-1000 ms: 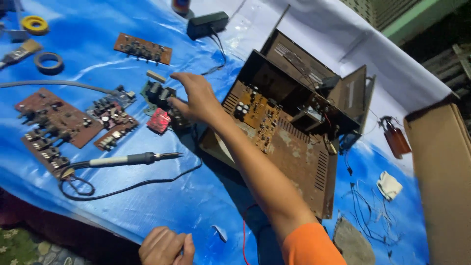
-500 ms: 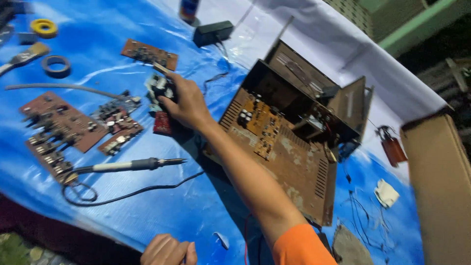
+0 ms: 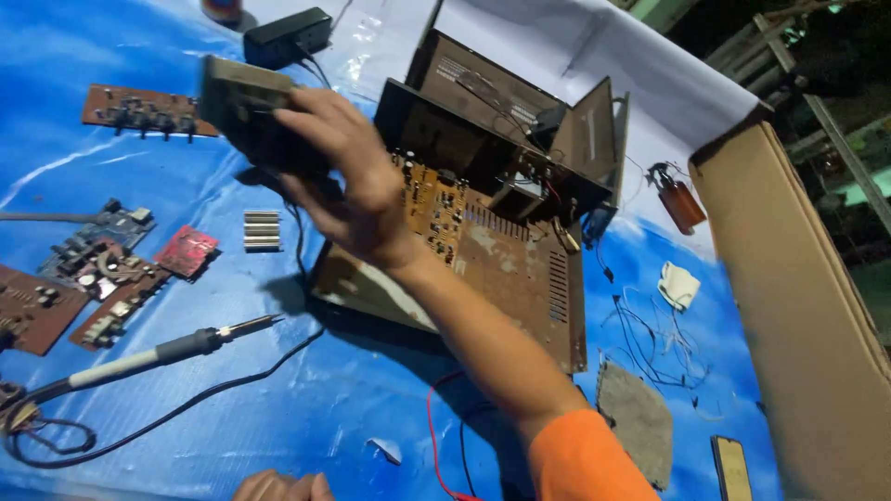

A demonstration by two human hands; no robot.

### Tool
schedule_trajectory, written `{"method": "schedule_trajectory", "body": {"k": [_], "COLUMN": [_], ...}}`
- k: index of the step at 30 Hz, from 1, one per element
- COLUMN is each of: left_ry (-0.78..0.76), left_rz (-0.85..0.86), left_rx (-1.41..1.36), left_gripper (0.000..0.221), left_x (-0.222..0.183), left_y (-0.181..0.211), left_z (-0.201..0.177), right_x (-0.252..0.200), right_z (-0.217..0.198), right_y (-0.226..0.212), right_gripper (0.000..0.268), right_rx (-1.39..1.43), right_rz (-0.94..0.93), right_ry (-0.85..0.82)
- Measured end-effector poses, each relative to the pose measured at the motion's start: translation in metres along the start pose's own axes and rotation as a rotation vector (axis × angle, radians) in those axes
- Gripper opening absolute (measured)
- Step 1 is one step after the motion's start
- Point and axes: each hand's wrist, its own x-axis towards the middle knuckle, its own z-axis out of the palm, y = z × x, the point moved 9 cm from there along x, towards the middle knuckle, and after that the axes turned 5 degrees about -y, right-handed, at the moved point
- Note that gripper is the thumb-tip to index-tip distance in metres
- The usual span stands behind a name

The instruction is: Fitting and aligning various circuit boards into an electronic device chassis.

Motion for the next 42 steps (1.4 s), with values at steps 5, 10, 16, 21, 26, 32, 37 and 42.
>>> {"method": "schedule_trajectory", "body": {"k": [5,10,16,21,26,32,37,42], "left_ry": [-0.108,-0.176,-0.335,-0.230,-0.091,-0.070,-0.078,-0.047], "left_rz": [-0.101,-0.030,-0.009,-0.186,-0.191,-0.162,-0.177,-0.167], "left_rx": [-0.022,-0.025,0.016,0.054,-0.018,-0.057,-0.031,-0.039], "left_gripper": [0.039,0.039,0.042,0.040,0.043,0.028,0.019,0.025], "left_x": [0.006,-0.005,0.000,0.016,0.044,0.038,0.032,0.034], "left_y": [-0.010,-0.023,-0.023,-0.009,0.042,0.041,0.041,0.042], "left_z": [0.005,0.022,0.024,-0.013,-0.060,-0.066,-0.065,-0.069], "right_x": [-0.037,-0.099,-0.167,-0.194,-0.211,-0.232,-0.241,-0.241], "right_z": [-0.092,-0.159,-0.198,-0.206,-0.219,-0.220,-0.225,-0.228], "right_y": [0.013,0.040,0.061,0.055,0.057,0.058,0.062,0.062], "right_gripper": [0.060,0.058,0.049,0.051,0.049,0.049,0.051,0.054], "right_rx": [-0.029,-0.076,-0.201,-0.205,-0.231,-0.023,-0.028,-0.033], "right_rz": [0.237,0.528,0.804,0.886,0.906,1.096,1.131,1.148], "right_ry": [-0.145,-0.244,-0.324,-0.413,-0.462,-0.446,-0.465,-0.497]}}
